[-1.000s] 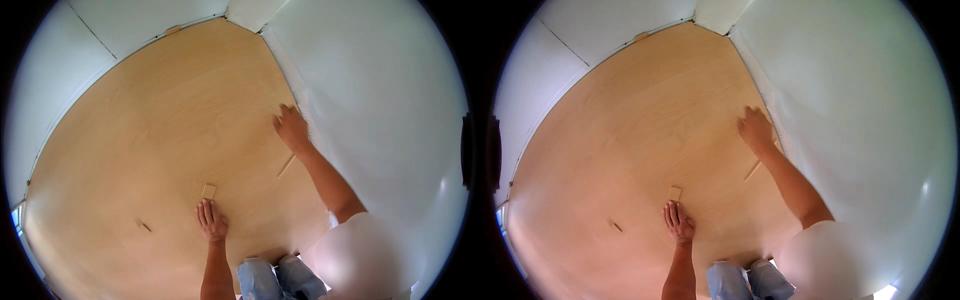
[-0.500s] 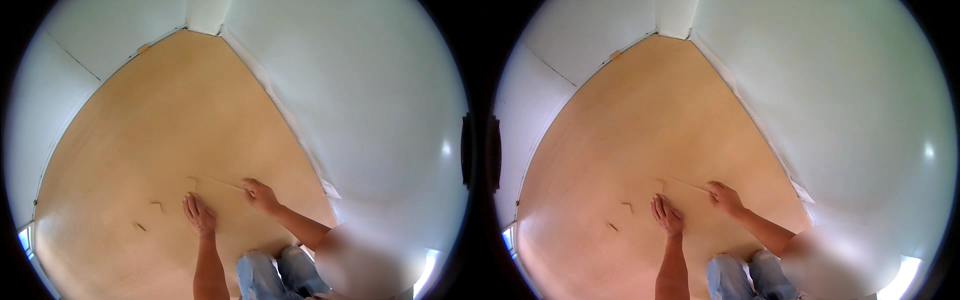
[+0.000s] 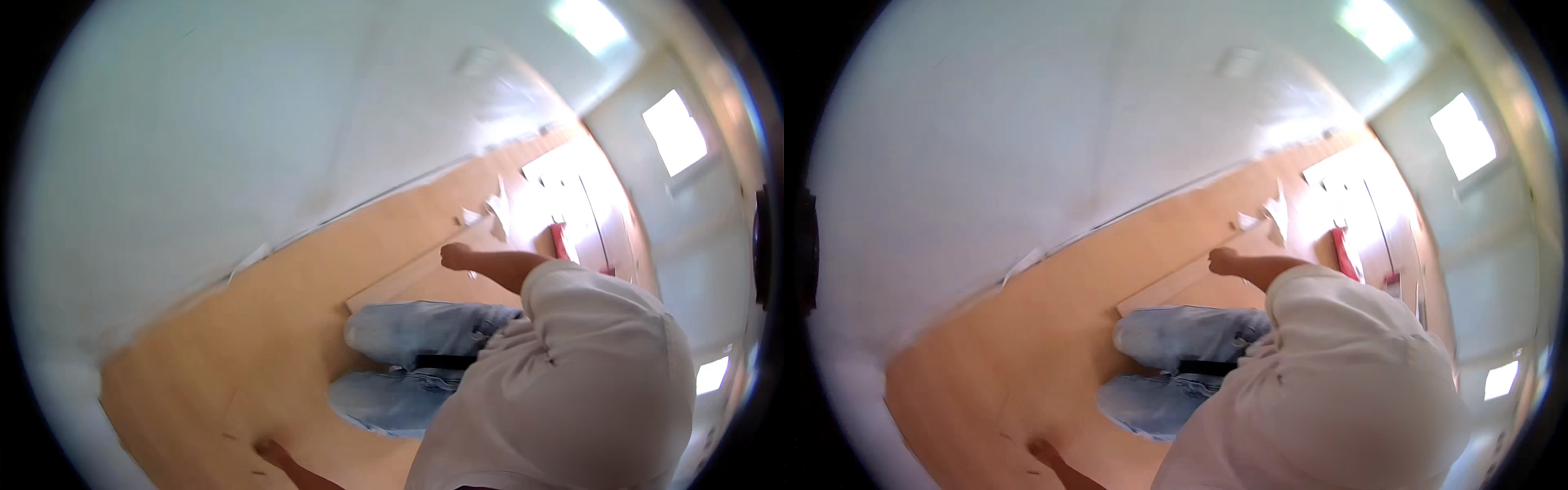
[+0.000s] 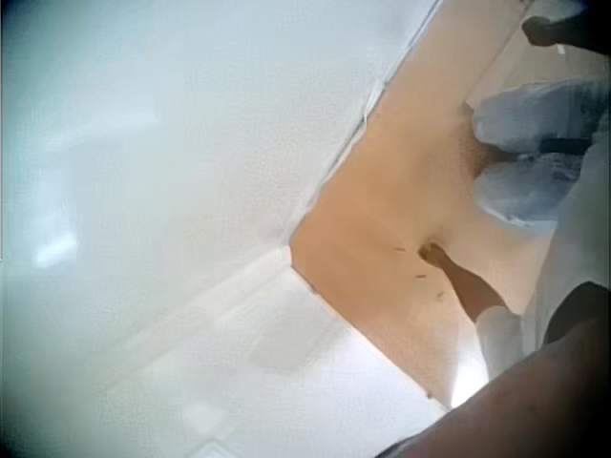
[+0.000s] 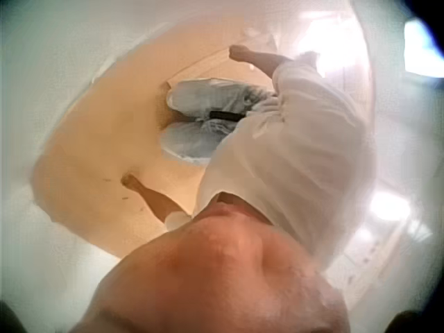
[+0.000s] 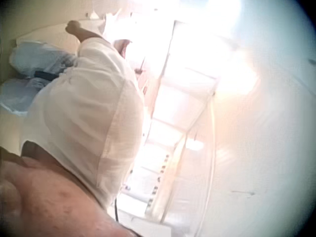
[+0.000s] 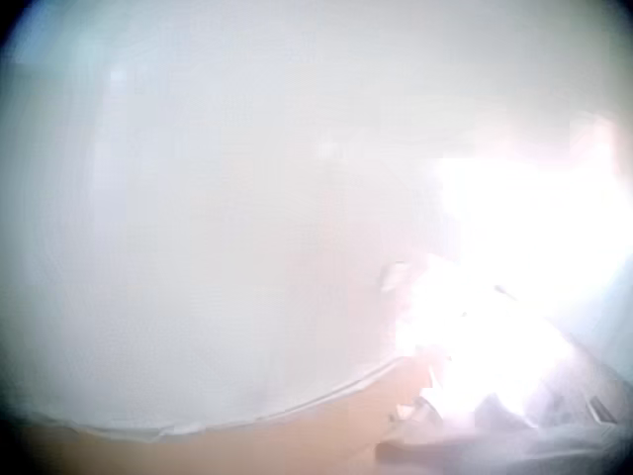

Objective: The person installs wooden baseboards along the walls of a room. They measure the wall space, cut the planks to size using a miter saw, and fit the pieces into place along the floor-wall junction.

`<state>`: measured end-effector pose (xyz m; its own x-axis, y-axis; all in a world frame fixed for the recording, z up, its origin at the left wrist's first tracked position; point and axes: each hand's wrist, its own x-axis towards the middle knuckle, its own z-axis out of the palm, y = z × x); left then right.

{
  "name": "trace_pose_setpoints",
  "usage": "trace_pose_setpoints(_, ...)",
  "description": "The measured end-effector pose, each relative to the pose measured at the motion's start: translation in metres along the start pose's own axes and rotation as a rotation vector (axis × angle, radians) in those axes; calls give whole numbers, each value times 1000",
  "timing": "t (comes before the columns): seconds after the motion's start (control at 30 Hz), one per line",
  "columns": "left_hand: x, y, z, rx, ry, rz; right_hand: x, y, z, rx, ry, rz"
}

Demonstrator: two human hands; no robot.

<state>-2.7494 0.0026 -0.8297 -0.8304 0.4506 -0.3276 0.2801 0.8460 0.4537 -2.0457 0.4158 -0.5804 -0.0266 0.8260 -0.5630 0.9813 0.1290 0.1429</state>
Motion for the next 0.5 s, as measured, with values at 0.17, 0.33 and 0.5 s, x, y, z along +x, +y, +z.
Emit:
trace_pose_setpoints(0.17, -107, -34, 9, 490, -348, 887, -108, 122, 128, -53, -244, 30)
trace_pose_setpoints(0.33, -234, 6, 30, 653, -664, 774, -117, 85, 128, 353, -420, -72)
trace_pose_setpoints(0.5, -303, 79, 26, 368, -926, 509, -157, 157, 231, 762, -486, 139)
